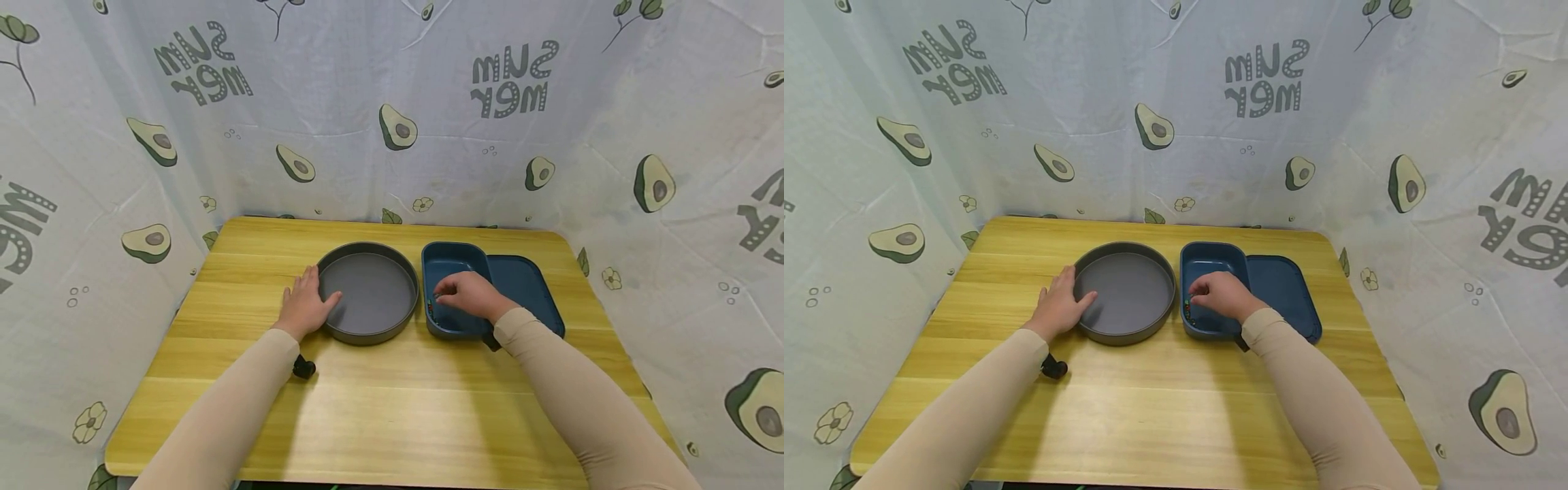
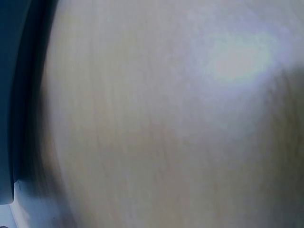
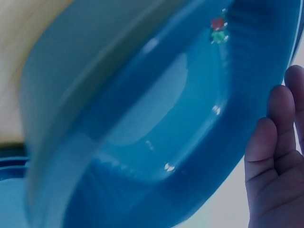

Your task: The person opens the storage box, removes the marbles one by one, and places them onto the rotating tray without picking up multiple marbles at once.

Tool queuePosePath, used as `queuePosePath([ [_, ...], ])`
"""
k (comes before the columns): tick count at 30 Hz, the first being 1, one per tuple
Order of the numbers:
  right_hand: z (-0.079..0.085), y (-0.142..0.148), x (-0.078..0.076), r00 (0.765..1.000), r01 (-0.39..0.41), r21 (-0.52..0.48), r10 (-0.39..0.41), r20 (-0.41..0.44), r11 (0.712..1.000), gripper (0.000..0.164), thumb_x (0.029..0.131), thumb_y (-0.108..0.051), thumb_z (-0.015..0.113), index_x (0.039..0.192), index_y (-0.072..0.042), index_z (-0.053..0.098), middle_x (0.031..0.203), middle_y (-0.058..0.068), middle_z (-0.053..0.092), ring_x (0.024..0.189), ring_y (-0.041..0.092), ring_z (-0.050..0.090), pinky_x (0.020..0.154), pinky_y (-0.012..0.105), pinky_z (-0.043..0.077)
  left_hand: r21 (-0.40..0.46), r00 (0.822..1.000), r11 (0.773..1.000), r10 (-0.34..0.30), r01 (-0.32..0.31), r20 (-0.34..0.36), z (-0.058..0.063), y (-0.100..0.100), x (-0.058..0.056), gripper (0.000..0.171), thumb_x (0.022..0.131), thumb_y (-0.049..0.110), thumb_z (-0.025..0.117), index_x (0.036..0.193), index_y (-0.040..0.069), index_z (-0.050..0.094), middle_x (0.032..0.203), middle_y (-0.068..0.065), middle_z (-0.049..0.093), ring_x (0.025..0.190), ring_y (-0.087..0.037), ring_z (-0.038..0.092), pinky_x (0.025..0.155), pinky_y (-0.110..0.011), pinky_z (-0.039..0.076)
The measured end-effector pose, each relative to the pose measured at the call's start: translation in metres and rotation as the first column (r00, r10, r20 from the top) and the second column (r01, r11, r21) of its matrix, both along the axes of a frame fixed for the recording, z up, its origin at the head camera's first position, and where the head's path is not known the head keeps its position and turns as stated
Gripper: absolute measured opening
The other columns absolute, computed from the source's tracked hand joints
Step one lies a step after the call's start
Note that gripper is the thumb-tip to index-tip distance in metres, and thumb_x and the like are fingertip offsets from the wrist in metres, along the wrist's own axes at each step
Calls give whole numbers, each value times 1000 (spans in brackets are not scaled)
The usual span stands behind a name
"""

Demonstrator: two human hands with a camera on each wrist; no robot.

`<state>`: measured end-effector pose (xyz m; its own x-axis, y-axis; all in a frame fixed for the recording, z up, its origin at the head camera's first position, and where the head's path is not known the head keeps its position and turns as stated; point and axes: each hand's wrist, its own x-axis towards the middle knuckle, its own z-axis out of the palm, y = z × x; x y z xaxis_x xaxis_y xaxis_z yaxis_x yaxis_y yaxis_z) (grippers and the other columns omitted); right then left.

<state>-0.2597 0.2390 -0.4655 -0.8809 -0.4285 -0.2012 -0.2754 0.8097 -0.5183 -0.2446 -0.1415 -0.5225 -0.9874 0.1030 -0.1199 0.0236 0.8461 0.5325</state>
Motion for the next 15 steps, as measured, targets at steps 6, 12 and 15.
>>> queuePosePath([
  [6, 1, -11, 0, 1000, 12, -37, -13, -12, 999, 22, 101, -22, 73, 119, -13, 79, 113, 3, 79, 102, 21, 72, 89, 42, 62, -11, 1000, 1000, 1, -1, 3, -2, 0, -1, 97, 105, 62, 49, 170, 4, 5, 178, -18, 8, 162, -48, 11, 129, -71, 6],
  [12, 3, -25, 0, 999, 19, -82, -21, -31, 996, 23, 101, -22, 73, 120, -11, 79, 113, 4, 78, 102, 20, 72, 91, 42, 61, -6, 1000, 1000, 9, -9, -1, -1, 1, 0, 97, 105, 60, 51, 170, 4, 7, 178, -18, 9, 162, -48, 12, 129, -71, 6],
  [15, 4, -33, -1, 999, 25, -99, -27, -22, 995, 26, 101, -23, 72, 122, -8, 78, 112, 4, 78, 100, 20, 71, 89, 41, 61, -8, 1000, 1000, 9, -9, 0, 0, 1, 0, 96, 105, 60, 51, 170, 3, 7, 178, -19, 9, 162, -49, 12, 129, -71, 6],
])
